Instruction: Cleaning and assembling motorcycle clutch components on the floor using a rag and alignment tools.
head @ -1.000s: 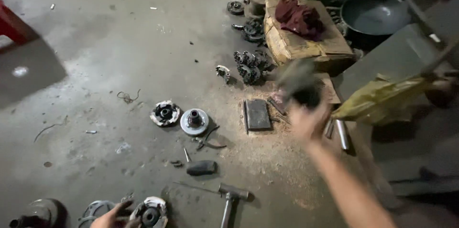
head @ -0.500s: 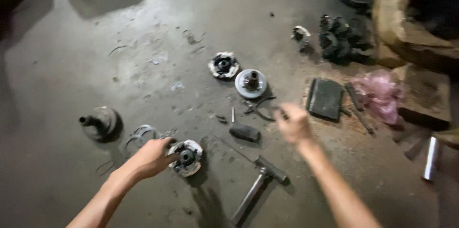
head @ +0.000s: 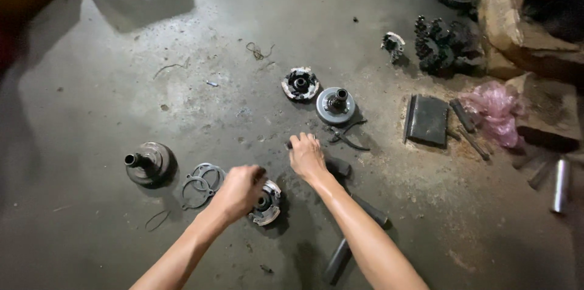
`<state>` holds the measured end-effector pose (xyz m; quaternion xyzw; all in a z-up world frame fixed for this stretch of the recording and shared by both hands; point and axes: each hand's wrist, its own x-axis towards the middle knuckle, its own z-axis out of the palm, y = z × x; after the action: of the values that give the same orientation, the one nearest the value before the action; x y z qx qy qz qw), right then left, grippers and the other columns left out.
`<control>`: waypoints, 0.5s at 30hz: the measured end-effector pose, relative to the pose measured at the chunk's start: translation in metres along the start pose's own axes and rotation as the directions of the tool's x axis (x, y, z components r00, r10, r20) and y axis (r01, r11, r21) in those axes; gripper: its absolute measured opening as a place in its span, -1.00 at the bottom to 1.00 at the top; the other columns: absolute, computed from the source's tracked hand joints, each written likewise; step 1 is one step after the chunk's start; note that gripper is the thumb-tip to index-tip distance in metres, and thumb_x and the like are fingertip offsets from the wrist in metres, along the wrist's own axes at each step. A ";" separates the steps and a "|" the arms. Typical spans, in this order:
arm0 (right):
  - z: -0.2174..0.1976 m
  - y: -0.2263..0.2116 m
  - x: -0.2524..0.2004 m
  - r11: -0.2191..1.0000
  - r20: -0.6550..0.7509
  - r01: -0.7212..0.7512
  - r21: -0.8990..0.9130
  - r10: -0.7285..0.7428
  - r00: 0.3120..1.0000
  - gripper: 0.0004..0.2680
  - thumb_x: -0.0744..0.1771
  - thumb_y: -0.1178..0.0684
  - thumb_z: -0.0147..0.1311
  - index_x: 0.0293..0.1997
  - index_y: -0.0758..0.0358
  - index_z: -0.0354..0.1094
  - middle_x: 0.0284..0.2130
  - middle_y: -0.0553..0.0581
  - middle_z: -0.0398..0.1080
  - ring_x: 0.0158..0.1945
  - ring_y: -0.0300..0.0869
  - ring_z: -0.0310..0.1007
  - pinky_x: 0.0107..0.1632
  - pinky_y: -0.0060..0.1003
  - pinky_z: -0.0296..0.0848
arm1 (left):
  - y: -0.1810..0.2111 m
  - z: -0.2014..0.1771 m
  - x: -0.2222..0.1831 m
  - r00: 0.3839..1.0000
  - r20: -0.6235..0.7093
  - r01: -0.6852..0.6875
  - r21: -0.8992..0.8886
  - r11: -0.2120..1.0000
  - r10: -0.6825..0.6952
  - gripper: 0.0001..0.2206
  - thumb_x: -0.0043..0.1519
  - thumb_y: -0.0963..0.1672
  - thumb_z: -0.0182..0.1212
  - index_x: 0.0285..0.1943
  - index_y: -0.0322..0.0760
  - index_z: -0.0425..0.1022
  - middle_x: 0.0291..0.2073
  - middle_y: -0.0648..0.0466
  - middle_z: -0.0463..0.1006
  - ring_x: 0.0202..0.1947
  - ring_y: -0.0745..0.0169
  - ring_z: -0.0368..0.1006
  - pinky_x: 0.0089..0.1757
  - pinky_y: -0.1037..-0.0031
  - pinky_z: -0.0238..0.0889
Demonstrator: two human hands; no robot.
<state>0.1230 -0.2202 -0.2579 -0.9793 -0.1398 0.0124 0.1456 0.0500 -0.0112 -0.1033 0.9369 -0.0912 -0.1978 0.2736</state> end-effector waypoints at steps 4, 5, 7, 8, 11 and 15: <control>-0.034 -0.032 -0.020 0.759 -0.020 -0.163 0.630 0.225 0.974 -0.90 0.25 0.14 0.20 -0.22 0.07 0.51 -0.36 0.12 0.57 -0.15 0.02 0.59 -0.15 -0.14 0.59 | -0.044 0.041 0.022 0.963 -0.184 0.113 -0.388 0.915 -0.197 -0.73 0.26 -0.09 0.19 0.06 -0.26 0.62 -0.14 -0.14 0.70 -0.04 -0.18 0.61 -0.05 0.09 0.48; -0.042 -0.041 -0.027 0.762 -0.016 -0.171 0.625 0.231 0.973 -0.90 0.25 0.14 0.20 -0.22 0.07 0.51 -0.36 0.12 0.57 -0.15 0.02 0.59 -0.15 -0.14 0.59 | -0.040 0.050 0.021 0.965 -0.177 0.111 -0.393 0.913 -0.194 -0.73 0.26 -0.09 0.19 0.06 -0.26 0.62 -0.14 -0.14 0.70 -0.04 -0.18 0.61 -0.05 0.09 0.48; -0.059 -0.060 -0.038 0.370 0.124 -0.177 0.912 0.164 0.979 -0.84 0.22 0.18 0.30 -0.16 0.23 0.57 -0.28 0.28 0.61 -0.17 -0.14 0.52 -0.07 -0.15 0.55 | -0.030 0.066 0.022 0.955 -0.025 0.061 -0.958 0.279 -0.294 -0.57 0.34 -0.19 0.13 0.40 -0.51 0.31 0.19 -0.38 0.50 0.01 -0.12 0.52 -0.01 0.04 0.45; -0.056 -0.060 -0.044 0.375 0.126 -0.181 0.909 0.167 0.978 -0.84 0.22 0.18 0.30 -0.16 0.23 0.57 -0.28 0.28 0.61 -0.17 -0.14 0.52 -0.07 -0.15 0.55 | -0.025 0.064 0.018 0.956 -0.021 0.062 -0.960 0.273 -0.291 -0.57 0.34 -0.19 0.13 0.40 -0.51 0.31 0.19 -0.38 0.50 0.01 -0.12 0.52 -0.01 0.04 0.45; -0.054 -0.046 -0.047 0.509 0.130 -0.165 0.845 0.103 0.986 -0.84 0.23 0.13 0.33 -0.16 0.19 0.58 -0.30 0.24 0.62 -0.20 -0.08 0.61 -0.12 -0.16 0.56 | -0.014 0.057 0.012 0.935 -0.002 0.128 -0.931 0.343 -0.356 -0.70 0.29 -0.19 0.22 0.18 -0.49 0.57 -0.05 -0.22 0.66 -0.23 0.13 0.54 -0.21 0.30 0.54; -0.053 0.045 -0.028 0.954 -0.159 -0.078 0.291 0.128 0.979 -0.80 0.28 0.24 0.10 -0.03 0.32 0.47 -0.16 0.35 0.52 -0.08 0.17 0.53 0.01 0.01 0.51 | -0.023 0.035 0.006 0.867 -0.039 0.148 -0.932 0.331 -0.496 -0.69 0.19 -0.26 0.33 0.11 -0.57 0.54 -0.16 -0.49 0.61 -0.39 -0.19 0.61 -0.37 0.08 0.56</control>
<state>0.1119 -0.2847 -0.2204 -0.9516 -0.0718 -0.0469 0.2952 0.0418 -0.0105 -0.1447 0.6512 0.2668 -0.1123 0.7015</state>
